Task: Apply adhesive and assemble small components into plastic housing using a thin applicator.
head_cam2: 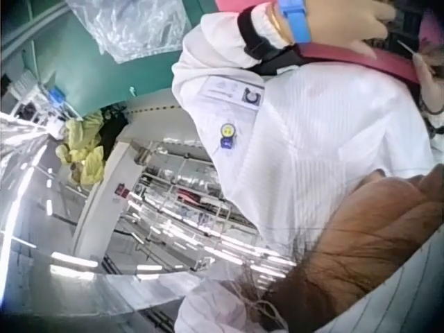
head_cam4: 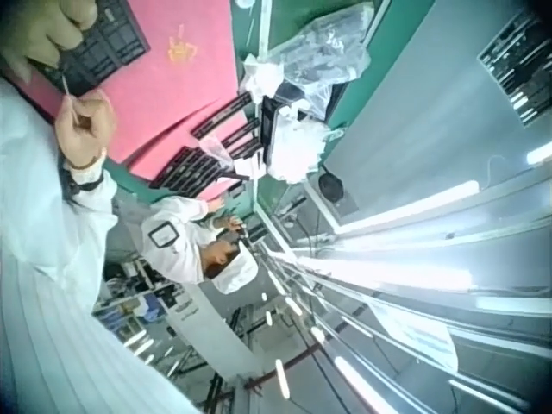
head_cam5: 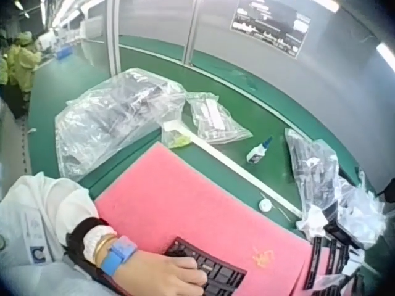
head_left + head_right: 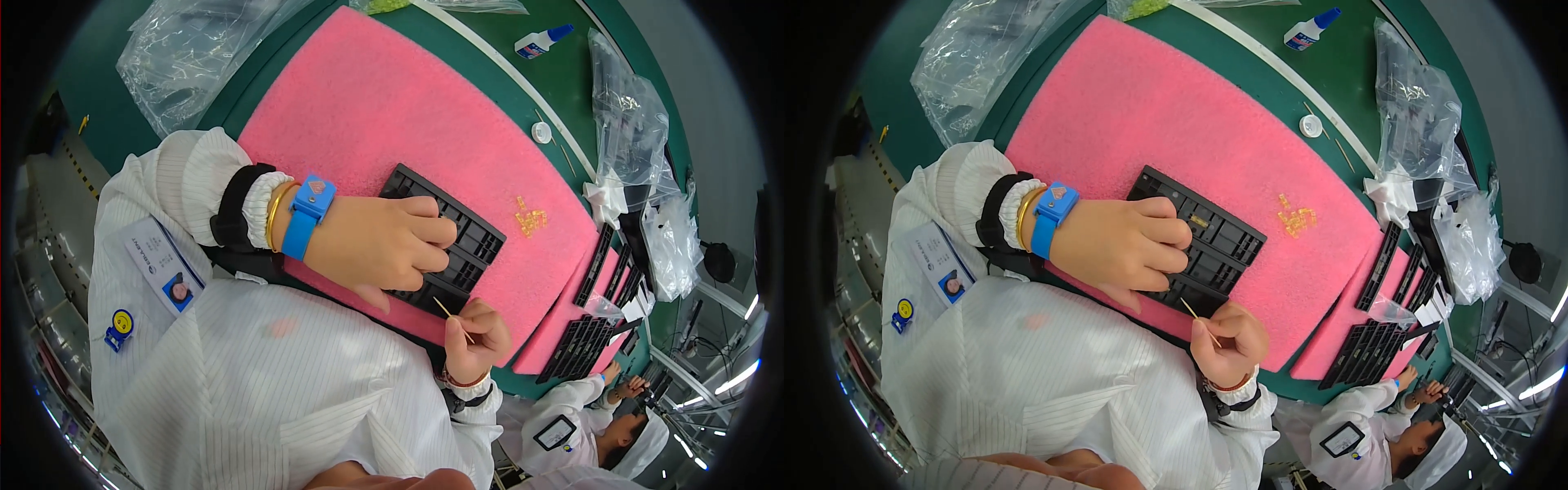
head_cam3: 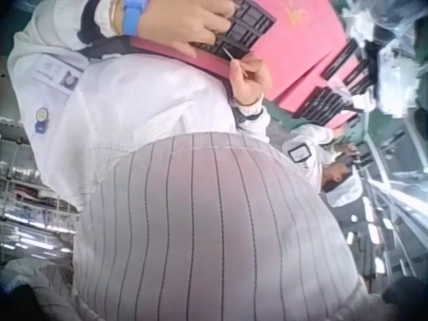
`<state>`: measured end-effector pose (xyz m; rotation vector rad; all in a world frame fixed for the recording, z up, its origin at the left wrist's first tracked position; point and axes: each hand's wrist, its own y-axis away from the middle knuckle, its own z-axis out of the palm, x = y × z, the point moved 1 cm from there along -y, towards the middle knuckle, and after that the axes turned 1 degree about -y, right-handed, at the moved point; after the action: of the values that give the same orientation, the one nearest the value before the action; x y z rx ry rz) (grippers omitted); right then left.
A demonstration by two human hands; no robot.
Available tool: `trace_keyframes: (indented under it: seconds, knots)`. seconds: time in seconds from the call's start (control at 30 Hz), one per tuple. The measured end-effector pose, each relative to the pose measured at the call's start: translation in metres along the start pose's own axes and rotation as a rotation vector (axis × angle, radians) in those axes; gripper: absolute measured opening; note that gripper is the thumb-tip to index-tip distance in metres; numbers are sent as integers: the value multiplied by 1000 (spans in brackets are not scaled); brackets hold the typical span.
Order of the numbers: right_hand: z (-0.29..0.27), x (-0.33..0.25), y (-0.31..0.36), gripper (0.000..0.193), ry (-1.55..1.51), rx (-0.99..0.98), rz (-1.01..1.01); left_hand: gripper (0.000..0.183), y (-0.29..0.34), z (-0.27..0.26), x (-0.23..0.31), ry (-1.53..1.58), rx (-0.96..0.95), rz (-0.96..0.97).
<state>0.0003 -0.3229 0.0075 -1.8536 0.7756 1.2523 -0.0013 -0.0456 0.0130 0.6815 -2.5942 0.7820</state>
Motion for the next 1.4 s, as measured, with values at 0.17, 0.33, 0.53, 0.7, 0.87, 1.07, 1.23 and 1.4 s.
trace_keyframes:
  seconds: [0.17, 0.33, 0.53, 0.7, 0.87, 1.07, 1.23, 1.4]
  knots:
    - [3, 4, -6, 28, 11, -73, 43, 27, 1, 5, 0, -24, -11, -16]
    - [8, 4, -10, 29, 80, -102, 44, 19, 0, 12, -2, -34, 27, -22]
    - [9, 4, -12, 29, 120, -136, 11, 12, 0, 10, -1, -27, 46, -7]
    - [10, 1, -11, 27, 117, -162, 13, 13, 0, 8, 0, -32, 30, 16]
    - [12, 1, -13, 28, 128, -169, 2, 13, 1, 11, 0, -35, 56, 0]
    - [12, 0, -14, 29, 142, -176, -2, 12, 0, 12, 0, -54, 61, -21]
    - [13, 1, -14, 29, 160, -175, -9, 12, 0, 12, -1, -45, 63, -17]
    - [11, 2, -15, 30, 188, -181, -17, 12, 0, 11, 0, -56, 62, -12]
